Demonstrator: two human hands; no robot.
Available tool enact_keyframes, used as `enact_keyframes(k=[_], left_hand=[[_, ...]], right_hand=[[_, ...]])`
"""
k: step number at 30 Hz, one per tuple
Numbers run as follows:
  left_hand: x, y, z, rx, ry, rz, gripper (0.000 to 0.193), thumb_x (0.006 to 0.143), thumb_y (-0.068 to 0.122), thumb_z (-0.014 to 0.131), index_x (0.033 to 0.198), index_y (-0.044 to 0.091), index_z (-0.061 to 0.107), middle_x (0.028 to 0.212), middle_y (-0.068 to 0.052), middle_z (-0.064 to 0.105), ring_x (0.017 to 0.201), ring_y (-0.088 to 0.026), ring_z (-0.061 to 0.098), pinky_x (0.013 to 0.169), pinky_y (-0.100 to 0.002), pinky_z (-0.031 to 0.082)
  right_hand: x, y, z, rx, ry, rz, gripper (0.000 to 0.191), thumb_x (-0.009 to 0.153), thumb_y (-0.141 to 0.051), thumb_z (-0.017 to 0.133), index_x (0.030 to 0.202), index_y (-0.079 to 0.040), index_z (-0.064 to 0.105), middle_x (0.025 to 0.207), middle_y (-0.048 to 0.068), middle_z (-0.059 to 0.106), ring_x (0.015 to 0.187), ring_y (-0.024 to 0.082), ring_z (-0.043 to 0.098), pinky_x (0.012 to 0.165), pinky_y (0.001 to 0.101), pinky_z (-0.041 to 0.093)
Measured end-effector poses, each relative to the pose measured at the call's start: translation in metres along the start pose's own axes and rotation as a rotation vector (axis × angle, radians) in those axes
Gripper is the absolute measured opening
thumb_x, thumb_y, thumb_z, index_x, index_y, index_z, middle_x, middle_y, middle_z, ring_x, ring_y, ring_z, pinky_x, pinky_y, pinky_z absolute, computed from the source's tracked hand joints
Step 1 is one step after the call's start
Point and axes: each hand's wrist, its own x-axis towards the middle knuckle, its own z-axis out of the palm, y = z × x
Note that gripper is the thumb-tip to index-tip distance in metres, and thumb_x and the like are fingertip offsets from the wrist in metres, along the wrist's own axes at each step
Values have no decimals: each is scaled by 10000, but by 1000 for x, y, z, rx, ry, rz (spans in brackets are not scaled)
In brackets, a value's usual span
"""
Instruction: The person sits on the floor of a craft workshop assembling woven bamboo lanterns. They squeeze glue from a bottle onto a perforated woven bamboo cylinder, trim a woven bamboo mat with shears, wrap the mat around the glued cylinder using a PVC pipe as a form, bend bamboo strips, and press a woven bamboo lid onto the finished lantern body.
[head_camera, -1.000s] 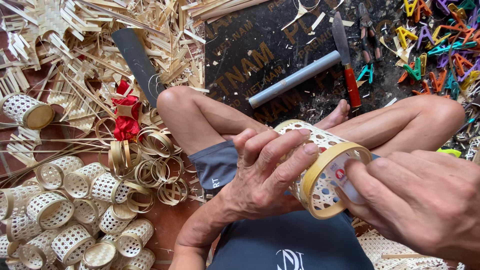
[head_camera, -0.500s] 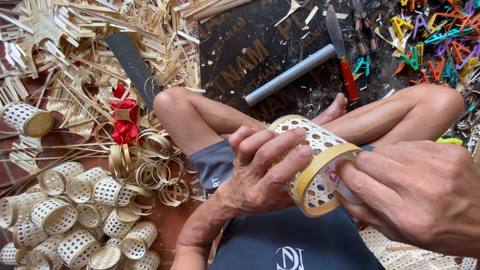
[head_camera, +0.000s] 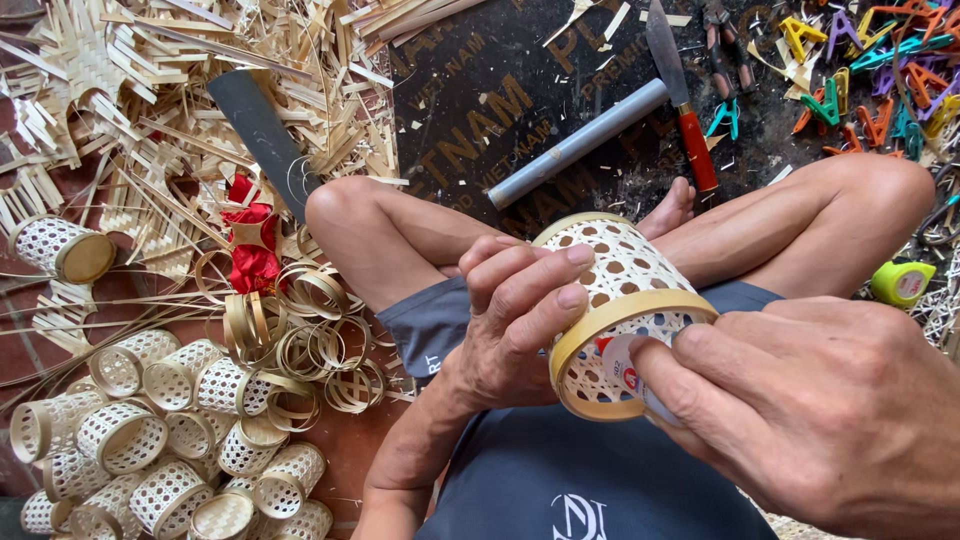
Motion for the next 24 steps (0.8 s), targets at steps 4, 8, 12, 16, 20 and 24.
enact_keyframes(k=[4,8,12,16,20,24], left_hand=[[-1,-3,1,-20,-1,-17,791,899,232,928,1455,117,378,1482,-114,517,1265,-264,527,1090,-451,400],[-1,-2,0,-7,3,-43,891,856,235,948,1477,86,327,1483,-128,517,1263,-284,529,1111,-479,386],[-2,1,-1,-6,-28,-113,1114,723,291,1006,1533,112,262,1390,-151,538,1181,-318,516,1032,-452,418],[-3,4,7,-149,38,-95,1369,780,251,1021,1676,150,-9,1484,-170,514,1204,-264,543,1032,-409,437],[-5,3,9,-162,42,-112,1399,755,262,1021,1676,162,-26,1461,-185,515,1221,-292,546,1021,-420,449],[-6,2,7,-125,47,-128,1375,746,262,1013,1675,176,3,1458,-180,534,1216,-263,556,1015,-411,440]], right_hand=[[8,-4,0,-27,-14,-3,485,739,-277,778,1101,31,686,876,75,665,688,190,664,551,374,500],[15,-6,-5,7,20,7,488,768,-286,776,1139,18,687,881,49,649,706,173,651,574,365,489],[19,-6,-10,-75,109,42,420,773,-235,772,1102,8,681,882,67,662,728,216,660,597,385,496],[24,-4,-5,-171,48,66,458,717,-214,732,1108,21,701,876,64,693,702,204,684,579,382,519],[30,-2,1,-151,32,72,428,744,-211,698,1098,29,697,865,44,679,709,198,692,582,378,523],[32,-1,2,-143,78,27,472,724,-211,691,1122,44,689,905,68,688,695,213,674,583,368,519]])
